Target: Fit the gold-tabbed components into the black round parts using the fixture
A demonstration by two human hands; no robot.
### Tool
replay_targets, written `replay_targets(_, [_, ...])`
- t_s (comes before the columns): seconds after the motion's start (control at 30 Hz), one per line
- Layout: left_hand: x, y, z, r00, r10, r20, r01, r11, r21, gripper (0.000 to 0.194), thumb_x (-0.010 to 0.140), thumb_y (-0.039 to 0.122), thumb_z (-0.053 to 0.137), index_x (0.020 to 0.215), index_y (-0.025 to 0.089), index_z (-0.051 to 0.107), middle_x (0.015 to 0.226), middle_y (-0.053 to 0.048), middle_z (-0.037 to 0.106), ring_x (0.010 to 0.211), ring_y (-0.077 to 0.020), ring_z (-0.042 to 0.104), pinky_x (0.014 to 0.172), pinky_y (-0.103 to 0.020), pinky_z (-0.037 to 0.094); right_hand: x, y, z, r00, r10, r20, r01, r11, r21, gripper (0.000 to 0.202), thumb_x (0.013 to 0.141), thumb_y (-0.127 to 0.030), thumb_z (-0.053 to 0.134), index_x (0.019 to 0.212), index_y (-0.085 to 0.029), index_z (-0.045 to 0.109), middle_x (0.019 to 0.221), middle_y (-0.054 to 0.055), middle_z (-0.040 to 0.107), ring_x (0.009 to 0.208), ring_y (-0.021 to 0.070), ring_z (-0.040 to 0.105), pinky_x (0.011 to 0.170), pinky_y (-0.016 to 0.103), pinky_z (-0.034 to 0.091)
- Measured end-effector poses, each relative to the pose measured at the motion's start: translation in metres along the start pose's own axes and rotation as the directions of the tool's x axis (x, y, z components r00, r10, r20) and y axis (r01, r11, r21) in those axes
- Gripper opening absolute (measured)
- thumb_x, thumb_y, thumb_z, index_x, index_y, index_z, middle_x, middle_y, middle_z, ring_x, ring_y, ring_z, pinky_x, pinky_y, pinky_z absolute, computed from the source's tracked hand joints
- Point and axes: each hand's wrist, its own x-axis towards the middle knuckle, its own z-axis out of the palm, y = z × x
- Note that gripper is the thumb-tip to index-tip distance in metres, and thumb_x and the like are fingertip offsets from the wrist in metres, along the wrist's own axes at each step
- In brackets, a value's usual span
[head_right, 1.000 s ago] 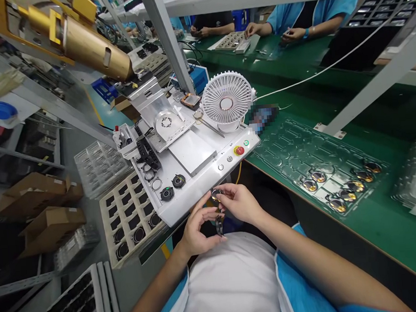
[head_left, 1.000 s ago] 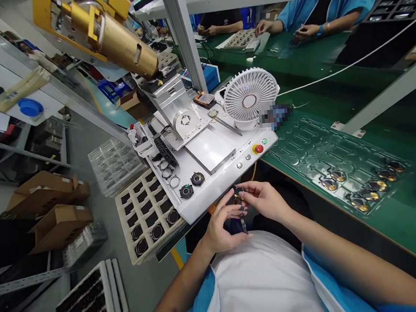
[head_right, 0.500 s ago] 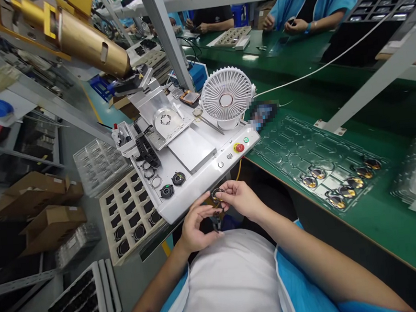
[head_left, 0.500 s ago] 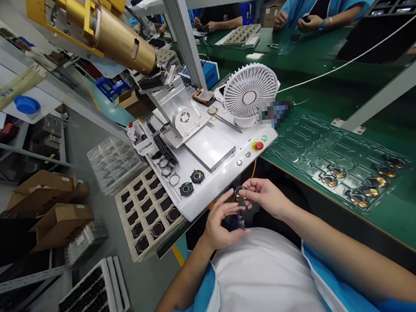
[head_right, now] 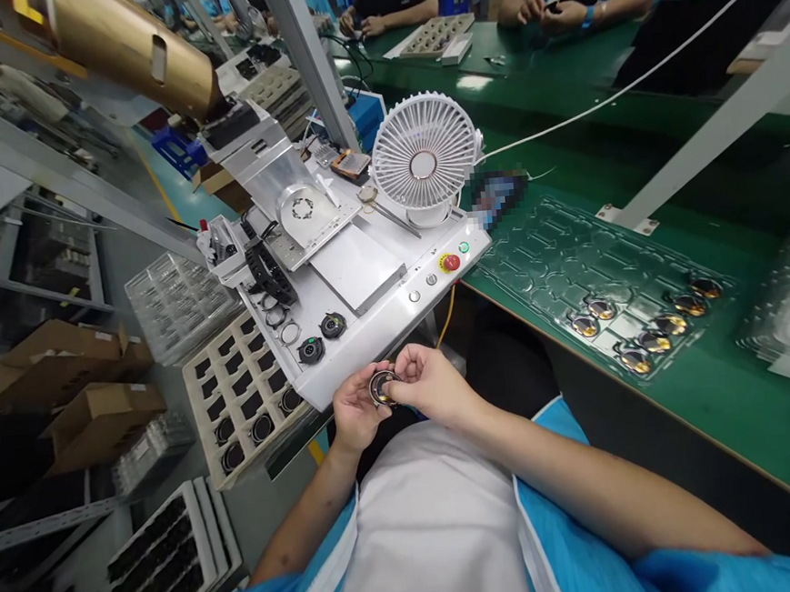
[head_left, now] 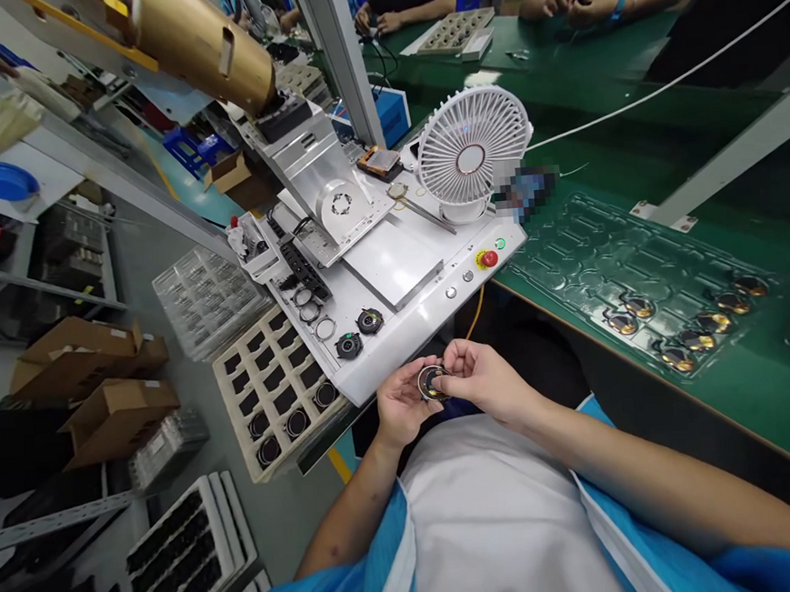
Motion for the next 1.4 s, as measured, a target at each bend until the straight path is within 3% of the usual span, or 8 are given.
replay_targets(0.17, [-0.001, 0.0, -0.002, 0.999, 0.032, -0.005, -0.031, 0.999, 0.03, 0.061, 0.063, 0.025, 0.098, 0.12, 0.03, 0.076, 0.119, -0.009, 0.079, 0.105, -0.0252, 0.079, 0.091, -0.034, 0.066, -0.002, -0.004, 0.007, 0.996, -0.08, -0.025, 0.077, 0.992, -0.1, 0.03, 0.059, -0.023, 0.075, 0.069, -0.022, 0.047, 0.055, -0.01, 0.051, 0.05, 0.0067, 0.043, 0.047, 0.02, 0.032])
replay_targets(0.53, [-0.001, -0.002, -0.003, 0.997, -0.036, -0.062, 0.037, 0.999, 0.016, 0.06, 0.056, 0.028, 0.101, 0.112, 0.032, 0.08, 0.115, -0.008, 0.081, 0.099, -0.0281, 0.08, 0.089, -0.04, 0.067, -0.002, -0.002, 0.006, 0.996, -0.09, -0.002, 0.089, 0.986, -0.141, 0.028, 0.06, -0.018, 0.069, 0.075, -0.022, 0.046, 0.055, -0.01, 0.052, 0.048, 0.0078, 0.048, 0.044, 0.019, 0.033])
replay_targets(0.83, [0.0, -0.003, -0.006, 0.999, 0.005, -0.042, -0.002, 0.998, 0.061, 0.064, 0.054, 0.029, 0.101, 0.114, 0.032, 0.079, 0.115, -0.008, 0.08, 0.101, -0.0267, 0.08, 0.091, -0.036, 0.066, 0.003, 0.004, 0.004, 0.997, -0.071, 0.009, 0.071, 0.994, -0.086, 0.032, 0.061, -0.019, 0.074, 0.076, -0.022, 0.046, 0.058, -0.009, 0.057, 0.049, 0.0082, 0.053, 0.045, 0.018, 0.039])
replay_targets(0.97, [0.0, -0.005, -0.006, 0.997, 0.004, -0.083, 0.002, 0.997, 0.071, 0.065, 0.05, 0.03, 0.102, 0.111, 0.031, 0.08, 0.112, -0.008, 0.081, 0.097, -0.0269, 0.08, 0.087, -0.036, 0.067, 0.006, 0.008, 0.003, 0.999, -0.043, 0.023, 0.043, 0.999, -0.03, 0.04, 0.063, -0.025, 0.081, 0.078, -0.023, 0.044, 0.057, -0.009, 0.059, 0.048, 0.0102, 0.059, 0.046, 0.019, 0.046])
replay_targets(1.1, [-0.003, -0.004, -0.004, 0.993, 0.008, -0.12, 0.002, 0.996, 0.086, 0.062, 0.052, 0.029, 0.102, 0.11, 0.032, 0.08, 0.112, -0.008, 0.081, 0.097, -0.0267, 0.081, 0.088, -0.037, 0.067, 0.007, 0.008, -0.003, 0.993, 0.093, 0.07, -0.088, 0.994, -0.071, 0.052, 0.062, -0.037, 0.092, 0.081, -0.023, 0.046, 0.059, -0.003, 0.067, 0.052, 0.0165, 0.067, 0.044, 0.023, 0.054])
replay_targets(1.23, [-0.006, -0.002, 0.0, 0.99, 0.01, -0.143, 0.006, 0.994, 0.107, 0.059, 0.058, 0.025, 0.1, 0.112, 0.031, 0.079, 0.117, -0.009, 0.079, 0.103, -0.0277, 0.079, 0.093, -0.04, 0.066, 0.007, 0.009, -0.008, 0.976, 0.201, 0.087, -0.184, 0.967, -0.173, 0.054, 0.063, -0.053, 0.094, 0.073, -0.02, 0.052, 0.056, 0.001, 0.067, 0.044, 0.013, 0.06, 0.037, 0.022, 0.053])
replay_targets(1.4, [-0.005, 0.003, 0.004, 0.99, -0.037, -0.135, 0.059, 0.986, 0.159, 0.054, 0.06, 0.022, 0.099, 0.11, 0.03, 0.08, 0.117, -0.009, 0.08, 0.106, -0.0301, 0.078, 0.1, -0.047, 0.063, 0.009, 0.013, -0.011, 0.982, 0.152, 0.108, -0.147, 0.988, -0.05, 0.061, 0.057, -0.056, 0.095, 0.066, -0.021, 0.046, 0.047, -0.002, 0.061, 0.037, 0.0106, 0.053, 0.035, 0.022, 0.053])
